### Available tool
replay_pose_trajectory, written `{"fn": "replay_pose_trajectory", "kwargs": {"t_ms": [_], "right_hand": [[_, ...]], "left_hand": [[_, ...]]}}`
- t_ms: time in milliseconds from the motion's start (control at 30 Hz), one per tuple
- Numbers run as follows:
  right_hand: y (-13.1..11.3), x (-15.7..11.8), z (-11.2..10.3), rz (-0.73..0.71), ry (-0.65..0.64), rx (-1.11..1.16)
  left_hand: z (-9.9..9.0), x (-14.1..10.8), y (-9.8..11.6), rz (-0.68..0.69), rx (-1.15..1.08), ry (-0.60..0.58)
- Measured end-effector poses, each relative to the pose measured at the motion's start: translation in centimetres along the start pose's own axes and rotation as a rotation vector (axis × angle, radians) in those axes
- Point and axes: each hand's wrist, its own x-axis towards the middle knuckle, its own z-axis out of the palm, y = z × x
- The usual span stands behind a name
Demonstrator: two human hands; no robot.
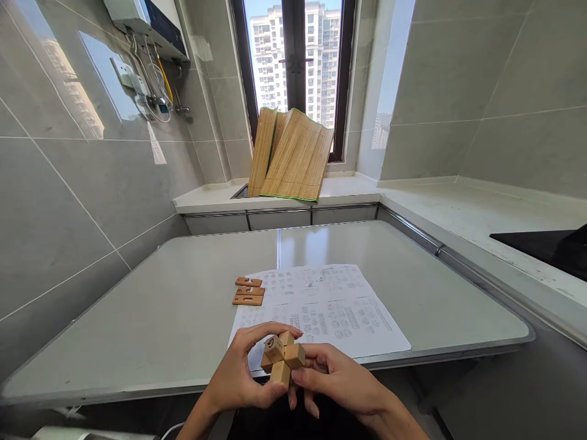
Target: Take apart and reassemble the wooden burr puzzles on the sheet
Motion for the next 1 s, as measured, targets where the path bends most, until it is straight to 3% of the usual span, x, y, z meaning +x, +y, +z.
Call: {"fn": "replay_pose_trajectory", "kwargs": {"t_ms": [100,300,667,833,1000], "right_hand": [[0.6,0.1,-0.1,-0.006,-0.002,0.065],[0.9,0.1,0.1,-0.057,0.121,0.097],[0.7,0.8,0.5,-0.155,0.45,-0.036],[0.5,1.0,0.3,-0.206,0.402,-0.069],[0.5,1.3,-1.4,-0.202,0.361,-0.249]], "left_hand": [[0.1,-0.1,0.3,-0.033,0.018,-0.033],[-0.1,0.2,1.0,-0.053,0.039,-0.032],[0.3,0.9,0.6,-0.066,0.104,0.127],[0.5,1.2,0.1,-0.062,0.151,0.184],[0.2,1.6,-0.4,-0.085,0.181,0.121]]}}
